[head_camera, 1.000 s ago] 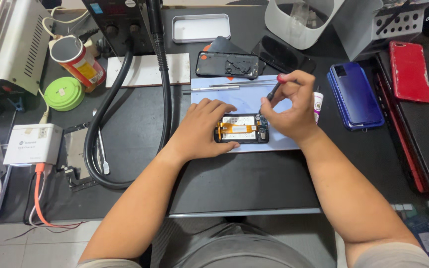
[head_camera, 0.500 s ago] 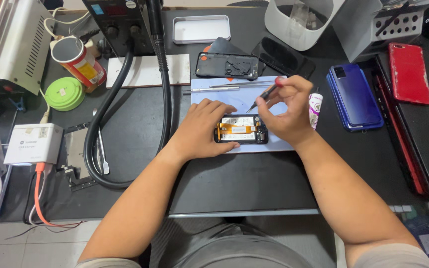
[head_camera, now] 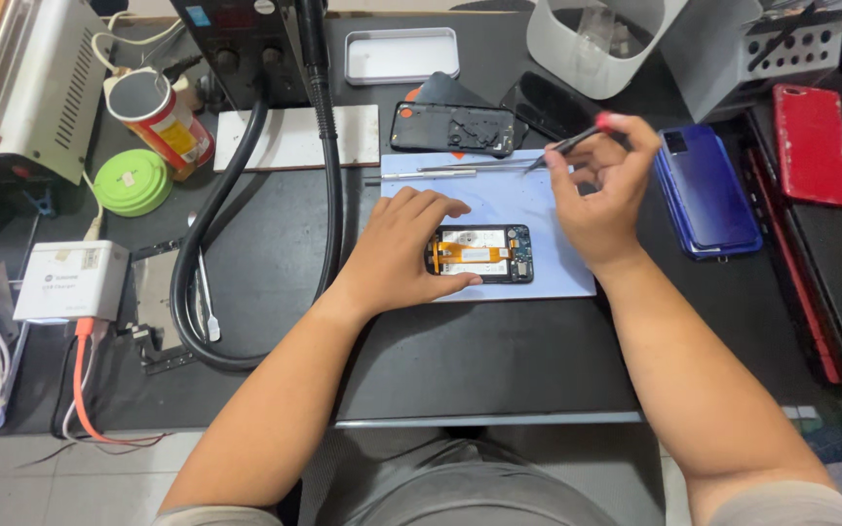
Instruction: The person disassembles a smartphone on a workbench, using a screwdriver to remove screws and carefully detaching internal components including the motherboard. The person handles the battery, ribbon cables, and circuit boards, then sets the motherboard aside.
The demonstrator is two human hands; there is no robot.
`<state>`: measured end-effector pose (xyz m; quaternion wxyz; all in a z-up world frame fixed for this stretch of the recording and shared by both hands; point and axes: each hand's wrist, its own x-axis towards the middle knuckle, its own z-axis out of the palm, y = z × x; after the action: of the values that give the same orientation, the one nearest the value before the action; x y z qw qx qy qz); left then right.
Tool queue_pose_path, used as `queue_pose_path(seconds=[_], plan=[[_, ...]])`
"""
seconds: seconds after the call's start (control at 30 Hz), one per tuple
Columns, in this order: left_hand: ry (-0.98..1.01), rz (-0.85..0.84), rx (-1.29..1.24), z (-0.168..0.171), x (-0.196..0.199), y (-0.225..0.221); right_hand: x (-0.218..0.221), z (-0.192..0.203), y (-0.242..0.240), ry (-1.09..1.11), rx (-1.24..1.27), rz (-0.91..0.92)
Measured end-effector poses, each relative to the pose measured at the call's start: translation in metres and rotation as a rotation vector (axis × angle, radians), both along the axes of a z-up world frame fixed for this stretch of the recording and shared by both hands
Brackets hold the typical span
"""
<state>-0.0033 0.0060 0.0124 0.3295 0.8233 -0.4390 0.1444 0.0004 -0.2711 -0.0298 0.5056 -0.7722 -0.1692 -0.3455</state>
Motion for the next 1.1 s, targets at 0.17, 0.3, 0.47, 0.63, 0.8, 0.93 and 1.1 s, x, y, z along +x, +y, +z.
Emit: queue_pose_path(seconds=[0.17,0.3,0.47,0.63,0.8,0.93,1.1], plan=[[-0.03,0.07,-0.008,-0.002,-0.001,0.002,-0.004,0.0,0.001,-0.005,0.075,0.073],[-0.052,0.072,-0.029,-0.003,0.0,0.005,-0.005,-0.005,0.007,0.013,-0.127,-0.007],[-0.05,0.094,-0.031,-0.004,-0.002,0.003,-0.008,-0.005,0.008,0.038,-0.026,0.125],[-0.055,0.171,-0.023,-0.014,0.002,0.004,-0.01,-0.001,0.015,0.157,0.09,0.245],[0.005,0.16,-0.055,-0.01,0.002,0.003,-0.01,0.002,0.017,0.141,0.108,0.302],[0.019,0.068,-0.014,-0.003,0.0,0.002,-0.003,0.006,-0.004,0.061,0.105,0.201],[-0.011,0.002,0.045,-0.003,-0.001,0.0,-0.011,0.003,-0.009,0.099,0.043,0.108]])
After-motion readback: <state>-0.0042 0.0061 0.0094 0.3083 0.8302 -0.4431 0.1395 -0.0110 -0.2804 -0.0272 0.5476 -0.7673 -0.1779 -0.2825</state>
